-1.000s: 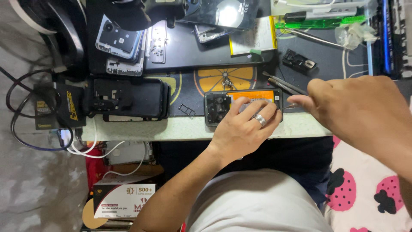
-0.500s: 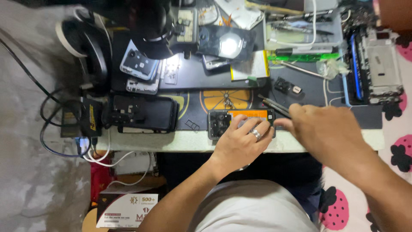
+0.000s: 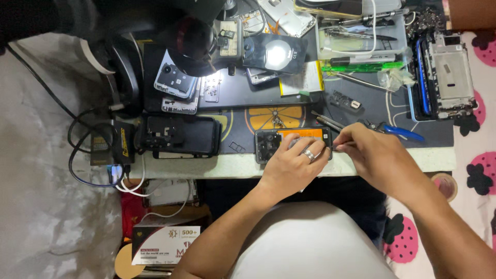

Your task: The person uses a screwdriver to remove screws from a smartphone's internal frame, then places the back cover onto the device and presses it into place. They continue to remove additional screws from the phone's interior while holding the device steady.

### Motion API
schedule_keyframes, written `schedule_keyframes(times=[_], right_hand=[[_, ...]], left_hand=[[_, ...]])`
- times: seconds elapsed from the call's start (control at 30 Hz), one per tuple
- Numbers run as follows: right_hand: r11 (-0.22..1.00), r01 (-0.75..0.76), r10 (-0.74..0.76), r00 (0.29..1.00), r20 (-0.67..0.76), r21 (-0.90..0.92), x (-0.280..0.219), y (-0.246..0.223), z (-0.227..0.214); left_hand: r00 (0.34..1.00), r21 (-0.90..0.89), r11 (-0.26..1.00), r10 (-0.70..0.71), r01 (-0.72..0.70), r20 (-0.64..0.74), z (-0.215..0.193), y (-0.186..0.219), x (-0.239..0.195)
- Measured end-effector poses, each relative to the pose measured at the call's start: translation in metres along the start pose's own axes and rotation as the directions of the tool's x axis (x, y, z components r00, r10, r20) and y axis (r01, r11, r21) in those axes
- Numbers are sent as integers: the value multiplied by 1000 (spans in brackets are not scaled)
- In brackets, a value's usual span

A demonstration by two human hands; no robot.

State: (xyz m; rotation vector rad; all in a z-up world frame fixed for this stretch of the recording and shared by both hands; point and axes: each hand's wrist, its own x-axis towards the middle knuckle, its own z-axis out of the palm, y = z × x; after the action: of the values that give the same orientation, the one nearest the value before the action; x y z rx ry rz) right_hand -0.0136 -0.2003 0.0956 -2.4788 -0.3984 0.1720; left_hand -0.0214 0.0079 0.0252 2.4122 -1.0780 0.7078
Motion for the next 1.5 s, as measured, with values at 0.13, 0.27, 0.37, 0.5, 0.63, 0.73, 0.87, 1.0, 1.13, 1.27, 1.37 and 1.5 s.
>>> schedule_keyframes(times=[0.13,0.27,0.37,0.5,0.63,0.73,0.87,1.0,1.13,1.27,1.37,1.5], right_hand=[[995,96,-97,990,-98,-10,-3,-1,8],[997,19,-21,999,-27,-81,-2,4,6],[986,-125,113,987,-111,-110,-2,5,12],[981,-74,39,980,-194,-181,-7,5,13],[997,7,-18,986,-164,-71,-9,9,15],[991,-69,43,977,-211,-116,-8,9,21],[987,115,-133,976,-174,-110,-7,11,19],[987,-81,58,985,-160,-142,-5,5,20],[978,62,-97,981,-170,-201,-2,1,17],[994,-3,-15,986,-167,-109,-4,3,18],[988,-36,4,980,-199,-153,-8,4,24],[986,-6,-14,993,-121,-169,-11,7,25]], left_hand=[[1000,-15,1000,8,-7,14,2,0,-1],[1000,-39,999,-13,13,6,6,-3,-1],[1000,-60,998,-17,17,-8,7,-3,-1],[1000,-70,998,-5,6,4,8,-4,-3],[1000,-71,997,-16,17,9,11,-5,-3],[1000,-64,998,-9,10,16,9,-4,-4],[1000,-61,998,4,-3,11,10,-5,-3],[1000,-64,998,5,-5,0,13,-3,-4],[1000,-58,998,1,-2,-4,13,-3,-6],[1000,-60,998,1,-1,-2,14,-4,-6],[1000,-72,997,-4,4,-6,13,-2,-7],[1000,-77,997,-8,6,-17,14,-4,-8]])
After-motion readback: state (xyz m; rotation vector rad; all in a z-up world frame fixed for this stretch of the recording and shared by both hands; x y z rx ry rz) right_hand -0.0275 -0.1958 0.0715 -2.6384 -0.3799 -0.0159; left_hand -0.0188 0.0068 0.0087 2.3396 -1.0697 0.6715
